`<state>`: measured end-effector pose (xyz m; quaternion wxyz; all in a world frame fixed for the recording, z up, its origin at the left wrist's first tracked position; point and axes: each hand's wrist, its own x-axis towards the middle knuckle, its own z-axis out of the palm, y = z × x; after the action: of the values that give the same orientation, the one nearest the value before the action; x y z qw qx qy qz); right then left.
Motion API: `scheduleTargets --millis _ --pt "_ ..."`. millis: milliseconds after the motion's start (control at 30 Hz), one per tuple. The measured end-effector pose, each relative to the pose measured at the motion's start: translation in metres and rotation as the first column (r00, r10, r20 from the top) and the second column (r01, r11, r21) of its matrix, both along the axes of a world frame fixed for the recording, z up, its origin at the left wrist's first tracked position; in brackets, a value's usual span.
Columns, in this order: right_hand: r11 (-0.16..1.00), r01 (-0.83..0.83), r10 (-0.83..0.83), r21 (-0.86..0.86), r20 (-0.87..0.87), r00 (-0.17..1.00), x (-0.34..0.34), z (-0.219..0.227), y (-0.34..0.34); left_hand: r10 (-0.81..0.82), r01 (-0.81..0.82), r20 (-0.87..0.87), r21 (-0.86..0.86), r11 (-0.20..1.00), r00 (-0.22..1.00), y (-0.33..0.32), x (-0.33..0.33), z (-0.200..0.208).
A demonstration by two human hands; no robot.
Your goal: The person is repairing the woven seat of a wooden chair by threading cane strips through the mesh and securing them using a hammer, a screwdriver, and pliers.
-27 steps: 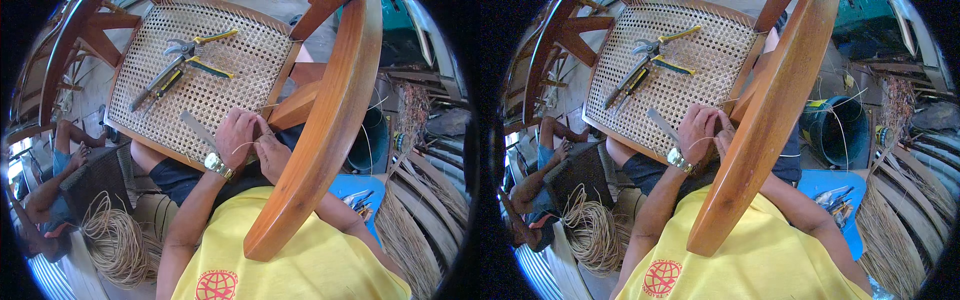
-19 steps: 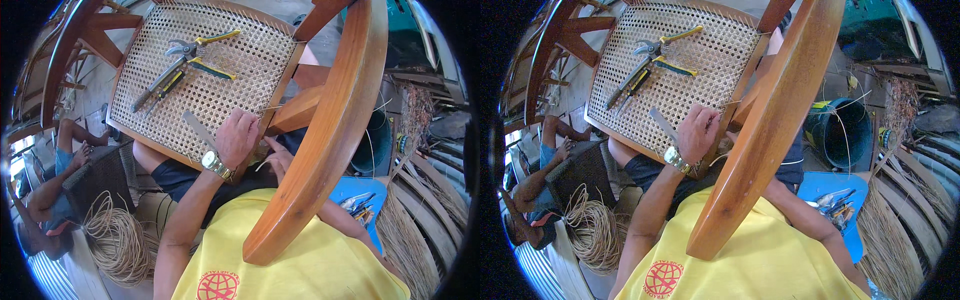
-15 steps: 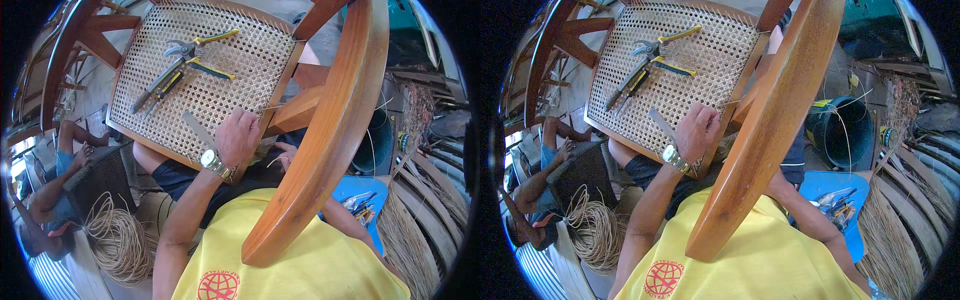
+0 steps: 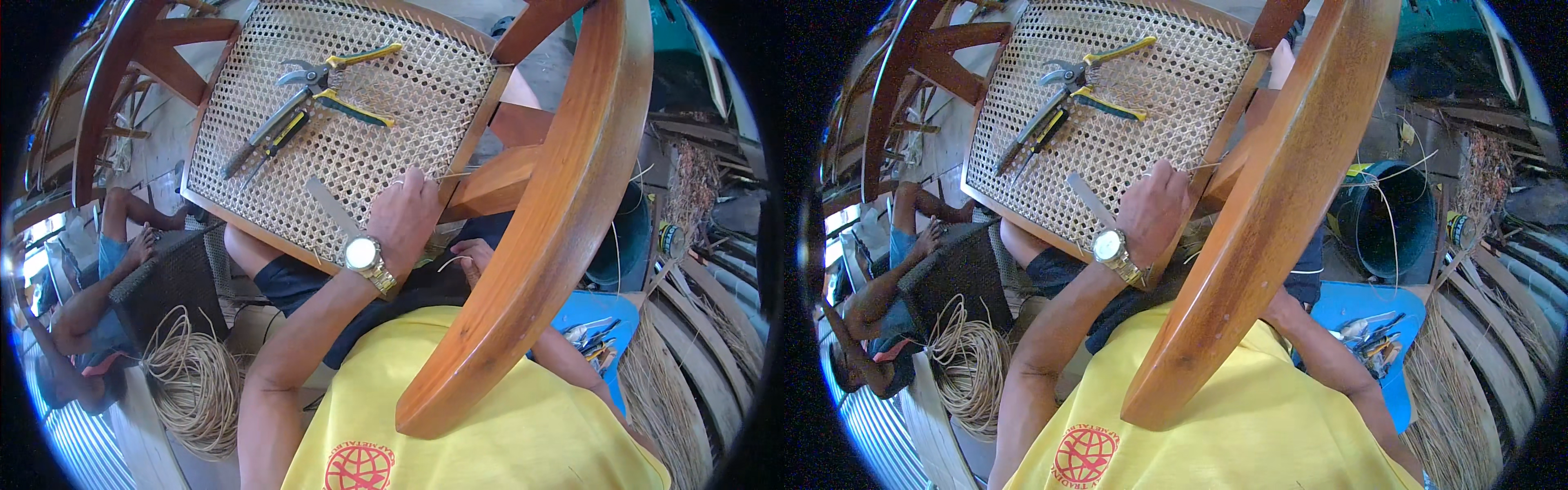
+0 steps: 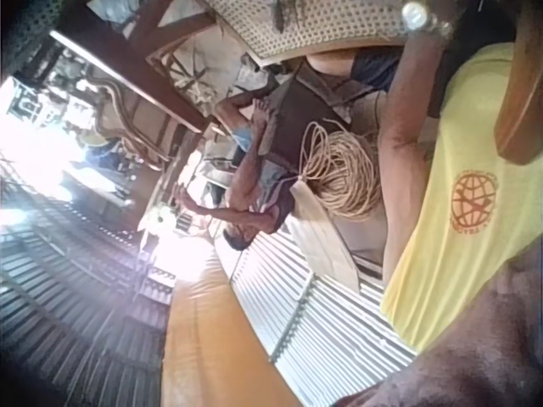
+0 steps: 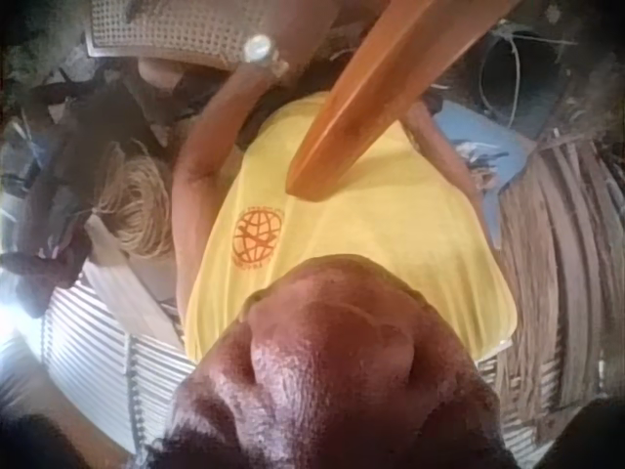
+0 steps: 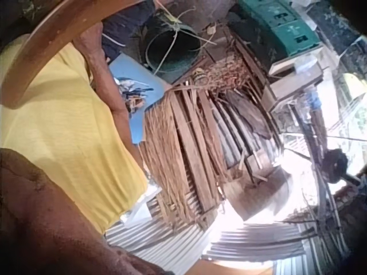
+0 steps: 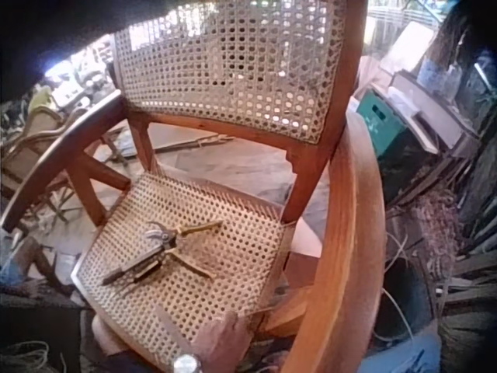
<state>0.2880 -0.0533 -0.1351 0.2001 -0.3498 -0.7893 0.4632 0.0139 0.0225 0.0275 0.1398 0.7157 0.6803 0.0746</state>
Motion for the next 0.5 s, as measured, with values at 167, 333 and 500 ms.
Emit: scheduleTargets --millis 167,333,500 --pt "0.992 -0.042 0.046 -0.119 0.029 0.999 0.008 0.016 0.001 0.021 -0.08 0.405 0.129 0.988 0.914 -0.013 -0.016 -0.005" --pt "0.986 -0.054 0.062 -0.157 0.046 0.997 0.013 0.019 0.0 0.04 -0.112 0.423 0.146 0.983 0.905 -0.012 -0.014 -0.005" --pt "0.983 -0.06 0.071 -0.174 0.057 0.996 0.015 0.02 0.0 0.069 -0.122 0.401 0.107 0.987 0.913 -0.009 -0.013 -0.005"
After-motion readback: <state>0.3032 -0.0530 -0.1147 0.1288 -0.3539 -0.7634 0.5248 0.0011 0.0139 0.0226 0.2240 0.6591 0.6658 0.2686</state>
